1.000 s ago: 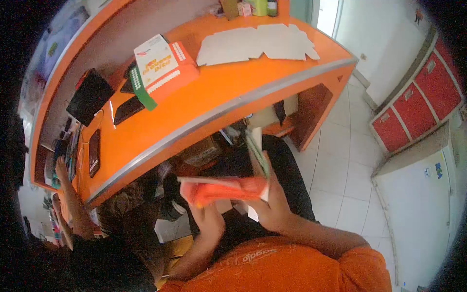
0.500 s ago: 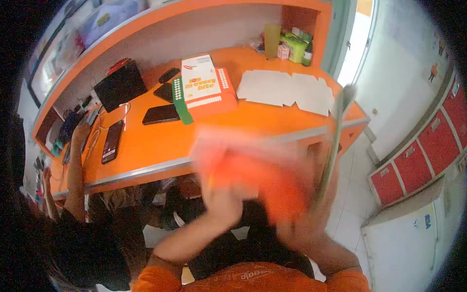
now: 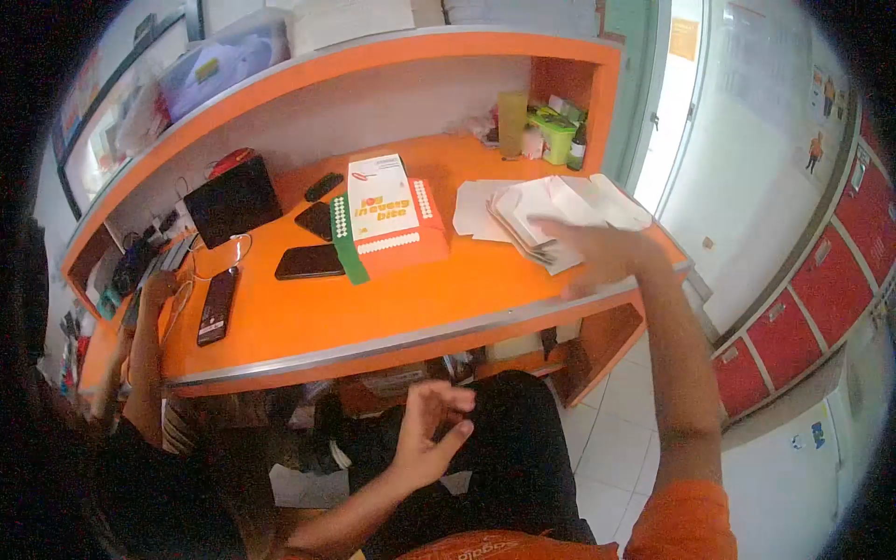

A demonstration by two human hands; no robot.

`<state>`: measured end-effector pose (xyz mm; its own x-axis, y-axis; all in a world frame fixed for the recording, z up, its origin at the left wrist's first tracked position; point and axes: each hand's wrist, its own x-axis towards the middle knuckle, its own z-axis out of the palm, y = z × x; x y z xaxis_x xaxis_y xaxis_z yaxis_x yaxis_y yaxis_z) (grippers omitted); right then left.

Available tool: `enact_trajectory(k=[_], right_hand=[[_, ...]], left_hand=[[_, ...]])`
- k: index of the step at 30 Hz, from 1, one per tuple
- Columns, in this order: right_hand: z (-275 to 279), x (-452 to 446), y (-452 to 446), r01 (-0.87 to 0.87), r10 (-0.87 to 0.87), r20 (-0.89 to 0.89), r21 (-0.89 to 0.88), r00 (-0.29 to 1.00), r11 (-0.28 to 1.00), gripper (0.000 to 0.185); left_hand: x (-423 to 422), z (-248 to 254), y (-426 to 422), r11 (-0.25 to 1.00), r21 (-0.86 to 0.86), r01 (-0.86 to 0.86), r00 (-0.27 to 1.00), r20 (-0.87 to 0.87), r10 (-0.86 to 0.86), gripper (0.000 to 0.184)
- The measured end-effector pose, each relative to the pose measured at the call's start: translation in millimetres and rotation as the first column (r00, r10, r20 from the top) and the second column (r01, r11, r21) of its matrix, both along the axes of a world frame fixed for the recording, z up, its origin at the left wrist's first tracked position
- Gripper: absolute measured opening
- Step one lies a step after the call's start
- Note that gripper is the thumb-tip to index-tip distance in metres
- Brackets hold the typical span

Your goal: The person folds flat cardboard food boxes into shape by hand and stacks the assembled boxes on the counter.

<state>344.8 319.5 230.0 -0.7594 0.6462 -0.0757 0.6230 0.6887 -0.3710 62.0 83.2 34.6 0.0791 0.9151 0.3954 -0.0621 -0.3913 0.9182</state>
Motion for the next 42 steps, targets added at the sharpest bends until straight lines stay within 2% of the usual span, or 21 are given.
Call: enact_trajectory(k=[1, 4, 8, 11, 14, 17, 20, 23, 26, 29, 32, 35, 38, 41, 42], right_hand=[[13, 2, 5, 0.025, -0.028, -0.021, -0.122, 0.999, 0.992, 0.1], [7, 4, 42, 0.092, -0.106, -0.057, -0.206, 0.993, 0.974, 0.097], [13, -13, 50, 0.153, -0.148, 0.127, -0.027, 0.981, 0.988, 0.071], [19, -18, 64, 0.044, -0.048, 0.184, 0.028, 0.982, 0.999, 0.055], [16, -18, 75, 0.168, -0.163, 0.077, -0.074, 0.984, 0.983, 0.045], [3, -18, 74, 0.085, -0.081, -0.106, 0.03, 0.991, 0.996, 0.038], [9, -36, 66, 0.003, 0.0, -0.022, 0.134, 1.0, 0.991, 0.029], [0, -40, 64, -0.026, 0.058, -0.133, 0.225, 0.989, 0.974, 0.022], [-5, -46, 62, 0.046, -0.017, -0.229, 0.123, 0.973, 0.991, 0.017], [-17, -46, 83, 0.038, -0.013, -0.331, 0.07, 0.943, 0.997, 0.019], [-16, -45, 90, -0.091, -0.124, -0.576, -0.33, 0.808, 0.94, 0.022], [-25, -44, 103, -0.035, -0.323, -0.717, -0.435, 0.617, 0.9, 0.017], [-20, -53, 109, 0.092, -0.285, -0.842, -0.274, 0.459, 0.957, 0.014], [-7, -75, 76, 0.312, -0.123, -0.921, -0.001, 0.371, 0.95, 0.012], [-10, -76, 78, 0.301, -0.098, -0.886, 0.049, 0.453, 0.952, 0.011]], left_hand=[[-4, -15, -11, 0.997, -0.073, 0.015, 1.0, -0.014, -0.016, 0.048], [-13, -44, -33, 0.98, -0.195, 0.048, 0.998, -0.033, -0.055, 0.046], [-18, -44, -41, 0.973, -0.215, 0.085, 0.996, -0.014, -0.09, 0.047], [-21, -49, -43, 0.966, -0.238, 0.102, 0.995, 0.032, -0.097, 0.048], [-25, -49, -48, 0.973, -0.201, 0.111, 0.994, 0.023, -0.108, 0.049], [-28, -53, -56, 0.962, -0.255, 0.093, 0.996, 0.025, -0.09, 0.048], [-33, -46, -64, 0.958, -0.28, 0.065, 0.998, 0.013, -0.064, 0.046], [-36, -53, -67, 0.963, -0.267, 0.03, 0.999, 0.025, -0.024, 0.043], [-37, -54, -69, 0.96, -0.281, 0.002, 1.0, 0.01, 0.001, 0.041], [-38, -50, -71, 0.956, -0.293, -0.023, 0.999, -0.036, 0.013, 0.039], [-36, -52, -72, 0.95, -0.31, -0.042, 0.999, -0.009, 0.041, 0.038], [-38, -56, -73, 0.952, -0.301, -0.05, 0.999, -0.015, 0.047, 0.037], [-39, -59, -73, 0.957, -0.281, -0.076, 0.997, -0.018, 0.073, 0.036], [-40, -49, -70, 0.972, -0.186, -0.141, 0.982, -0.153, 0.113, 0.034], [-39, -47, -70, 0.973, -0.181, -0.144, 0.982, -0.148, 0.118, 0.033]])
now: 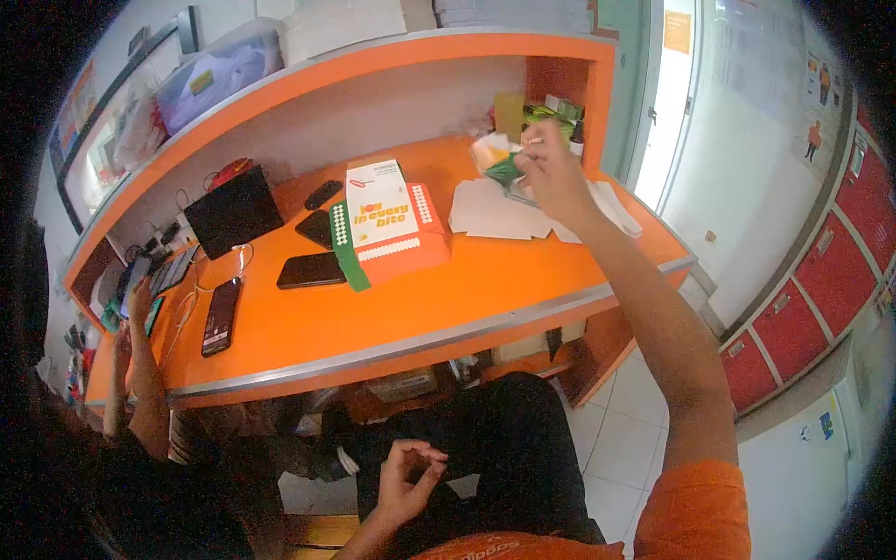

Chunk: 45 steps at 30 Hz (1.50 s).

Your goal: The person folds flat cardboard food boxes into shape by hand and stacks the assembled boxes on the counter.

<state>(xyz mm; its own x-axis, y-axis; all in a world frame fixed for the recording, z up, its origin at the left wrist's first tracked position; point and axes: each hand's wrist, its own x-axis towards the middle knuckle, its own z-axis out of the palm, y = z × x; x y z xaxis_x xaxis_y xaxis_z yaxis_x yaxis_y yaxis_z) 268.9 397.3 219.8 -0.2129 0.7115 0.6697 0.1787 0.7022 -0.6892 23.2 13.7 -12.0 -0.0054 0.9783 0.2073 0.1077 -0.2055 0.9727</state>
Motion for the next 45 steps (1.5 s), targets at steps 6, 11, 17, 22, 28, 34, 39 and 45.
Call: enact_trajectory(k=[6, 11, 17, 22, 28, 34, 39, 45], right_hand=[[-15, -2, 12, 0.189, -0.199, 0.34, 0.063, 0.919, 0.98, 0.014], [0, -7, -13, 0.28, -0.381, 0.276, 0.343, 0.882, 0.897, 0.034], [47, -12, -77, 0.282, -0.45, 0.018, 0.757, 0.893, 0.59, 0.029], [67, -19, -254, -0.347, 0.193, 0.617, 0.139, 0.763, 0.928, 0.023], [-3, -51, -300, -0.631, 0.869, 0.301, -0.6, 0.393, 0.492, 0.028], [-78, -51, -295, -0.417, 0.355, 0.492, 0.019, 0.795, 0.909, 0.028], [-76, -56, -319, -0.497, 0.485, 0.406, -0.084, 0.774, 0.863, 0.037], [-89, -60, -317, -0.442, 0.464, 0.317, -0.144, 0.827, 0.886, 0.038]], left_hand=[[1, 7, 4, 0.998, 0.058, 0.003, 0.999, -0.036, -0.001, 0.029], [-4, 2, 2, 0.997, 0.075, -0.016, 0.999, -0.045, 0.02, 0.03], [-17, 1, -4, 0.986, 0.121, -0.112, 0.967, -0.217, 0.136, 0.043], [-13, 78, -3, 0.587, 0.675, -0.447, 0.798, 0.004, 0.603, 0.082], [-19, 168, -10, 0.991, 0.087, 0.105, 0.93, -0.362, -0.067, 0.054], [-38, 123, -21, 0.999, -0.033, -0.018, 0.914, -0.405, 0.003, 0.022], [-10, 113, -38, 0.932, 0.126, -0.339, 0.935, -0.061, 0.348, 0.031], [-37, 115, -38, 0.979, 0.131, -0.153, 0.858, -0.474, 0.198, 0.026]])
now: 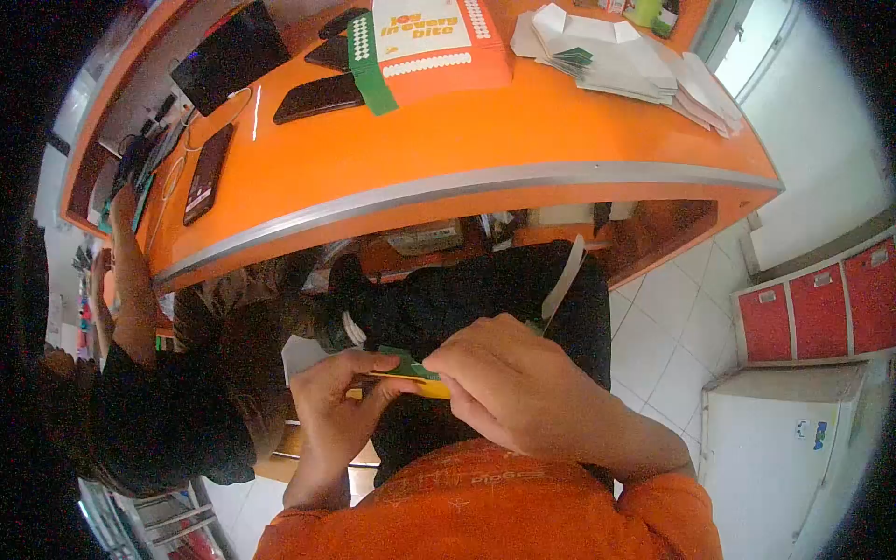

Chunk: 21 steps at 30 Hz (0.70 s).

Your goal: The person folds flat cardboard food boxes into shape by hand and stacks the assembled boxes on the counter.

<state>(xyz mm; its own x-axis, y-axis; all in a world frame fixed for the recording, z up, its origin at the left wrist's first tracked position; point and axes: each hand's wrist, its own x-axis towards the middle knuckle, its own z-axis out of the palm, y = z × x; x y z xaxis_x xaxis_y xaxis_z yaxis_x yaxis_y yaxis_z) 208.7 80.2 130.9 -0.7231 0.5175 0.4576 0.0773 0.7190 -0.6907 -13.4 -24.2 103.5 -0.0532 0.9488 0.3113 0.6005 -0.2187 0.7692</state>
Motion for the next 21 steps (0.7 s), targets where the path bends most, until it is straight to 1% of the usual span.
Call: enact_trajectory(k=[1, 2, 4, 5, 6, 7, 8, 10, 13, 16, 17, 18, 19, 20, 21], right_hand=[[-3, -1, 1, 0.002, -0.002, -0.008, 0.016, 1.0, 1.0, 0.036], [-5, -2, 0, 0.006, -0.006, -0.016, 0.029, 1.0, 1.0, 0.035], [-11, -7, 1, 0.003, 0.0, -0.036, 0.068, 0.999, 0.998, 0.031], [-15, -12, 3, -0.006, 0.01, -0.049, 0.096, 0.999, 0.995, 0.03], [-19, -14, 5, -0.013, 0.021, -0.061, 0.126, 0.998, 0.992, 0.028], [-22, -16, 5, -0.005, 0.021, -0.101, 0.158, 0.995, 0.987, 0.028], [-26, -17, 3, 0.005, 0.022, -0.141, 0.191, 0.99, 0.982, 0.028], [-37, -19, 0, 0.049, 0.009, -0.197, 0.286, 0.98, 0.957, 0.028], [-39, -17, 0, 0.066, -0.025, -0.15, 0.279, 0.988, 0.958, 0.026], [-32, -22, 3, 0.094, -0.073, -0.127, 0.177, 0.989, 0.98, 0.024], [-30, -19, 7, 0.003, -0.001, -0.055, 0.036, 0.999, 0.999, 0.024], [-28, -13, 14, -0.079, 0.08, 0.006, -0.11, 0.997, 0.991, 0.025], [-24, -7, 17, -0.15, 0.169, 0.054, -0.258, 0.984, 0.954, 0.025], [-14, -2, 14, -0.092, 0.199, 0.092, -0.651, 0.976, 0.753, 0.028], [-11, 1, 16, -0.128, 0.251, 0.098, -0.654, 0.963, 0.746, 0.03]], left_hand=[[-1, -6, 1, 0.999, -0.021, -0.04, 0.999, 0.032, 0.041, 0.024], [-4, -10, 4, 0.999, -0.031, 0.036, 0.992, 0.122, -0.032, 0.022], [-10, -16, 10, 0.981, -0.034, 0.193, 0.937, 0.302, -0.174, 0.019], [-5, -16, 9, 0.981, -0.08, 0.176, 0.85, 0.515, -0.111, 0.019], [5, -15, 7, 0.977, -0.128, 0.17, 0.716, 0.698, -0.033, 0.019], [10, -15, 5, 0.969, -0.176, 0.174, 0.544, 0.838, 0.054, 0.019], [7, -19, 4, 0.956, -0.212, 0.203, 0.615, 0.788, 0.044, 0.022], [5, -28, 4, 0.968, -0.143, 0.208, 0.64, 0.768, -0.024, 0.021], [4, -31, 6, 0.976, -0.096, 0.196, 0.689, 0.721, -0.068, 0.021], [1, -37, 5, 0.967, -0.123, 0.224, 0.743, 0.663, -0.088, 0.024], [0, -38, 5, 0.961, -0.139, 0.24, 0.759, 0.644, -0.097, 0.026], [-6, -38, 7, 0.945, -0.09, 0.315, 0.815, 0.536, -0.221, 0.027], [-13, -36, 10, 0.918, -0.052, 0.394, 0.845, 0.413, -0.34, 0.028], [-17, -35, 12, 0.88, -0.025, 0.475, 0.848, 0.281, -0.45, 0.029], [-14, -26, 12, 0.889, -0.088, 0.45, 0.872, 0.257, -0.416, 0.029]])
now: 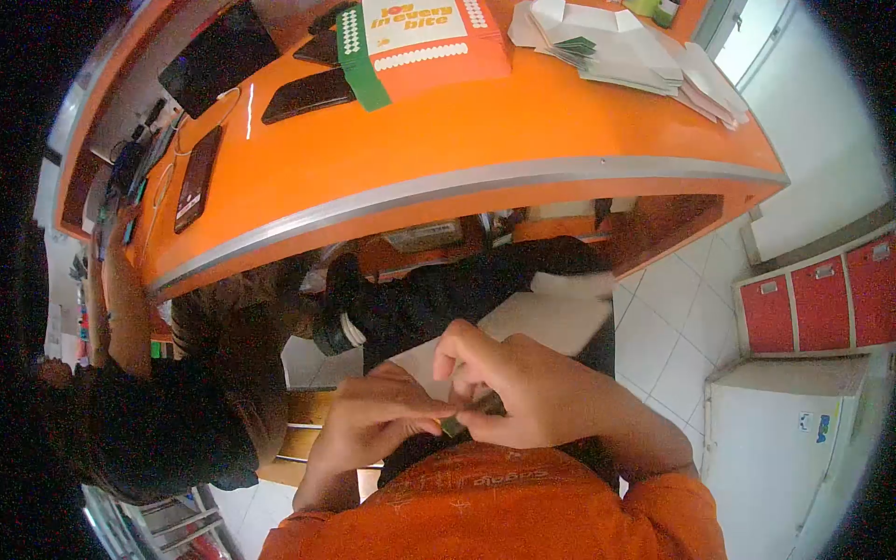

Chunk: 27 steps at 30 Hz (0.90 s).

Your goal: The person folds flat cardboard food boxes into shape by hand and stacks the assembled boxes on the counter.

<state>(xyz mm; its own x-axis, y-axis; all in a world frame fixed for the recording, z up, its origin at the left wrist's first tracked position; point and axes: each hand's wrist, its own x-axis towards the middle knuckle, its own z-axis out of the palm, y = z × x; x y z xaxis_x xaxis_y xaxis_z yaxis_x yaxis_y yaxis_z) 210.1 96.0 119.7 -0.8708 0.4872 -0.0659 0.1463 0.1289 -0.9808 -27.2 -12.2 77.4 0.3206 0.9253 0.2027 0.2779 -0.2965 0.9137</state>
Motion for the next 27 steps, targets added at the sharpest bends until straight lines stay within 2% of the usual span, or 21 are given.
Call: enact_trajectory(k=[2, 3, 6, 7, 8, 9, 10, 11, 12, 14, 15, 17, 19, 20, 21, 24, 25, 27], right_hand=[[3, 5, 8, -0.108, 0.108, 0.011, -0.002, 0.994, 0.994, 0.035], [-3, 7, 4, -0.033, 0.014, -0.1, -0.195, 0.995, 0.98, 0.036], [-4, 9, 9, 0.17, -0.287, -0.242, -0.409, 0.927, 0.896, 0.038], [2, 6, 9, 0.217, -0.401, -0.273, -0.52, 0.874, 0.826, 0.029], [-4, -2, 12, 0.412, -0.475, -0.364, -0.24, 0.801, 0.879, 0.026], [-17, -12, 16, 0.589, -0.499, -0.475, 0.05, 0.724, 0.807, 0.023], [-30, -18, 19, 0.725, -0.473, -0.593, 0.307, 0.652, 0.616, 0.021], [-40, -15, 18, 0.663, -0.27, -0.68, 0.418, 0.681, 0.62, 0.02], [-28, -11, 16, 0.434, -0.065, -0.52, 0.631, 0.852, 0.642, 0.025], [-17, -41, -11, 0.428, -0.095, -0.52, 0.572, 0.849, 0.7, 0.032], [-22, -46, -17, 0.475, -0.119, -0.553, 0.563, 0.825, 0.676, 0.035], [-38, -55, -21, 0.562, -0.159, -0.617, 0.541, 0.771, 0.625, 0.039], [-42, -50, -16, 0.556, -0.148, -0.595, 0.593, 0.79, 0.583, 0.044], [-43, -49, -15, 0.552, -0.144, -0.584, 0.616, 0.799, 0.561, 0.046], [-33, -50, -15, 0.527, -0.137, -0.578, 0.587, 0.804, 0.614, 0.049], [-31, -50, -13, 0.529, -0.122, -0.569, 0.637, 0.813, 0.561, 0.046], [-31, -50, -13, 0.541, -0.121, -0.593, 0.608, 0.796, 0.581, 0.043], [-32, -50, -12, 0.562, -0.118, -0.642, 0.549, 0.758, 0.619, 0.037]], left_hand=[[9, 25, 0, 0.995, -0.081, -0.057, 0.993, -0.104, 0.048, 0.03], [4, 23, 2, 0.98, -0.177, -0.095, 0.991, -0.114, 0.076, 0.034], [-33, -1, -4, 0.993, -0.111, 0.045, 0.987, 0.16, -0.027, 0.036], [-29, -2, -15, 0.979, -0.154, -0.133, 0.924, 0.339, 0.179, 0.032], [-23, -2, -25, 0.927, -0.228, -0.296, 0.786, 0.493, 0.373, 0.029], [-12, 3, -21, 0.853, -0.274, -0.445, 0.6, 0.616, 0.511, 0.024], [-8, 1, -13, 0.74, -0.234, -0.631, 0.515, 0.587, 0.624, 0.028], [-1, 4, -8, 0.691, -0.249, -0.679, 0.459, 0.591, 0.664, 0.029], [6, 7, -3, 0.638, -0.261, -0.724, 0.397, 0.598, 0.696, 0.03], [12, -11, -7, 0.677, -0.237, -0.696, 0.429, 0.62, 0.657, 0.03], [23, -3, -6, 0.675, -0.279, -0.683, 0.414, 0.614, 0.672, 0.029], [35, 2, -3, 0.708, -0.203, -0.677, 0.439, 0.66, 0.609, 0.025], [41, -5, 0, 0.697, -0.094, -0.711, 0.448, 0.703, 0.552, 0.022], [42, -3, 1, 0.696, -0.101, -0.711, 0.429, 0.722, 0.543, 0.022], [45, 3, 1, 0.695, -0.11, -0.71, 0.409, 0.739, 0.535, 0.022], [45, 5, 4, 0.705, -0.101, -0.702, 0.391, 0.773, 0.5, 0.019], [45, 4, 5, 0.709, -0.092, -0.699, 0.39, 0.782, 0.486, 0.018], [42, -10, 6, 0.662, 0.084, -0.744, 0.515, 0.704, 0.489, 0.016]])
